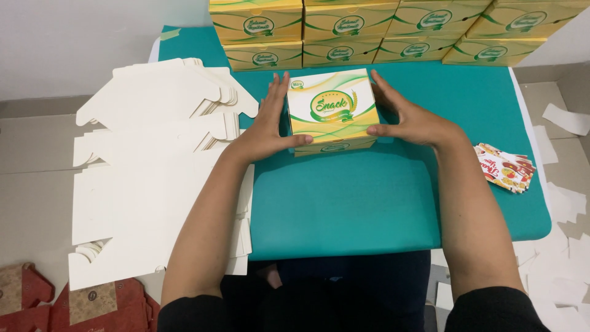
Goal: The person folds paper box templates into snack boxes, inserts small cards into the folded boxes, and closes the lids.
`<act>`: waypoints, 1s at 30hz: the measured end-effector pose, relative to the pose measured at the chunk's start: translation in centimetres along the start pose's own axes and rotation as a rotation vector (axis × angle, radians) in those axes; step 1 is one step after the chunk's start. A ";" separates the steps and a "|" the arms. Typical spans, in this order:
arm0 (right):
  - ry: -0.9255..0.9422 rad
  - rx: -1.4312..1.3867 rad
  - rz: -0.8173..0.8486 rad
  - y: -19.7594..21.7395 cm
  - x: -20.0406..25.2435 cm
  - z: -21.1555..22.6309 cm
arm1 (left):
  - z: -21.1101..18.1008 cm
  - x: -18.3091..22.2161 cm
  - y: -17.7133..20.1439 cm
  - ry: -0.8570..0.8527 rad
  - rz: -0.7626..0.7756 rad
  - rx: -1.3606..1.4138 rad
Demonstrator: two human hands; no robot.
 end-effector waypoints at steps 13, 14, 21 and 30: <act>-0.128 0.059 0.120 -1.7 1.1 1.2 | 2.9 -1.0 -1.0 0.054 0.074 0.406; -0.156 0.098 0.106 -1.9 1.3 1.7 | 2.7 -1.0 -0.5 0.093 0.048 0.429; -0.184 0.306 0.011 -1.7 2.4 4.0 | 0.0 4.7 -0.8 0.353 0.082 0.365; 0.150 0.589 -0.213 -5.9 1.9 17.1 | -13.2 13.0 12.0 0.181 -0.088 0.169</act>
Point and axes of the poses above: each hand's wrist, its own x-axis away from the middle knuckle, its own y-axis out of the back of the hand, z = x × y, the point moved 8 cm from there along -x, towards the middle knuckle, and after that the axes turned 10 degrees about -x, right-handed, at the moved point
